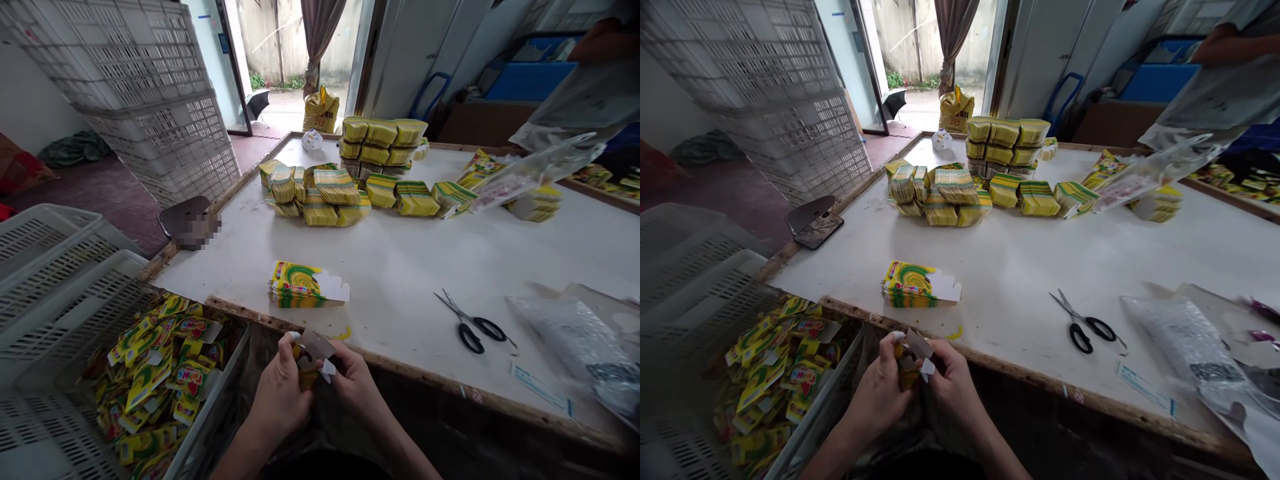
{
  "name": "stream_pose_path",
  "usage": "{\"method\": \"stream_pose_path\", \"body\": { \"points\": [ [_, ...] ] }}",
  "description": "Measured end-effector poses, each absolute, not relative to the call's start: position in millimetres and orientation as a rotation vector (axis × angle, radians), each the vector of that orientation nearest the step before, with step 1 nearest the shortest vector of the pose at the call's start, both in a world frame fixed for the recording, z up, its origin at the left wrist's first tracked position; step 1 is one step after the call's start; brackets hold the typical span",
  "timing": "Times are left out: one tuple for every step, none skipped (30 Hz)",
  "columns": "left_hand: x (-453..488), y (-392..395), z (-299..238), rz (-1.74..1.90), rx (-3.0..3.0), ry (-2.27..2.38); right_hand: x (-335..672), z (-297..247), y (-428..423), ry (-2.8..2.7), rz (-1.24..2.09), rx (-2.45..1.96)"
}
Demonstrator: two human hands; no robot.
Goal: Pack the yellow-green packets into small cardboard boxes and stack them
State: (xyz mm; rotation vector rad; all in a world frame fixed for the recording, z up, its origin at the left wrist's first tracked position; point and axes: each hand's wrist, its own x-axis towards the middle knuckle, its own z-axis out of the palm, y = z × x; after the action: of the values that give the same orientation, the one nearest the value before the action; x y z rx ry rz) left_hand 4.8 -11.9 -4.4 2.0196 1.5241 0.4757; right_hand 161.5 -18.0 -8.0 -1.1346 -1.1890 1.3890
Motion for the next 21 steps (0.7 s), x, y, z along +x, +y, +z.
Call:
{"method": "stream_pose_path", "body": {
  "points": [
    [5.4,-11.5,-3.4,0.475,2.003,1.531,161.6,-7.5,-18.4,-1.217,1.370,-1.144],
    [5.8,-11.2,-2.4,0.473,1.990,1.534,161.6,-6.7,-18.8,-1.249,1.343,-1.159],
    [6.1,-10.8,-1.7,0.469,1.979,1.535,161.4,-5.9,-19.4,-1.285,1.305,-1.178],
    [6.1,-10.5,-1.0,0.462,1.969,1.532,161.0,-5.1,-20.3,-1.325,1.255,-1.198],
    [5.9,-10.2,-0.5,0.454,1.958,1.524,160.4,-4.6,-21.3,-1.369,1.198,-1.213],
    [5.6,-10.1,-0.1,0.450,1.943,1.508,159.7,-4.4,-22.6,-1.419,1.139,-1.219],
    [5.1,-10.0,0.3,0.454,1.924,1.486,158.8,-4.6,-24.1,-1.469,1.081,-1.216],
    [4.8,-10.0,0.8,0.465,1.902,1.457,157.9,-5.4,-25.6,-1.512,1.030,-1.205],
    [4.4,-10.0,1.2,0.485,1.880,1.422,157.1,-6.6,-27.1,-1.546,0.985,-1.192],
    [4.3,-10.1,1.7,0.510,1.858,1.390,156.2,-8.1,-28.4,-1.570,0.951,-1.177],
    [4.3,-10.3,2.1,0.538,1.839,1.369,155.5,-9.8,-29.5,-1.577,0.924,-1.164],
    [4.5,-10.4,2.5,0.564,1.825,1.364,155.0,-11.4,-30.2,-1.573,0.907,-1.154],
    [4.8,-10.6,2.9,0.585,1.816,1.371,154.6,-12.8,-30.6,-1.562,0.898,-1.143],
    [5.2,-10.7,3.2,0.601,1.812,1.386,154.2,-13.9,-30.8,-1.550,0.893,-1.134],
    [5.6,-10.8,3.6,0.609,1.811,1.406,154.0,-14.4,-30.7,-1.538,0.888,-1.129],
    [6.0,-10.7,3.9,0.610,1.815,1.423,153.9,-14.5,-30.6,-1.527,0.884,-1.128],
    [6.3,-10.6,4.3,0.608,1.822,1.434,153.7,-14.1,-30.4,-1.517,0.882,-1.129],
    [6.5,-10.4,4.5,0.605,1.828,1.438,153.6,-13.5,-30.3,-1.509,0.882,-1.128],
    [6.7,-10.1,4.5,0.603,1.834,1.436,153.6,-12.6,-30.2,-1.504,0.884,-1.127],
    [7.0,-10.0,4.1,0.600,1.838,1.427,153.5,-11.7,-30.1,-1.501,0.887,-1.125],
    [7.3,-10.0,3.2,0.601,1.844,1.421,153.5,-10.9,-30.0,-1.496,0.891,-1.126]
  ]
}}
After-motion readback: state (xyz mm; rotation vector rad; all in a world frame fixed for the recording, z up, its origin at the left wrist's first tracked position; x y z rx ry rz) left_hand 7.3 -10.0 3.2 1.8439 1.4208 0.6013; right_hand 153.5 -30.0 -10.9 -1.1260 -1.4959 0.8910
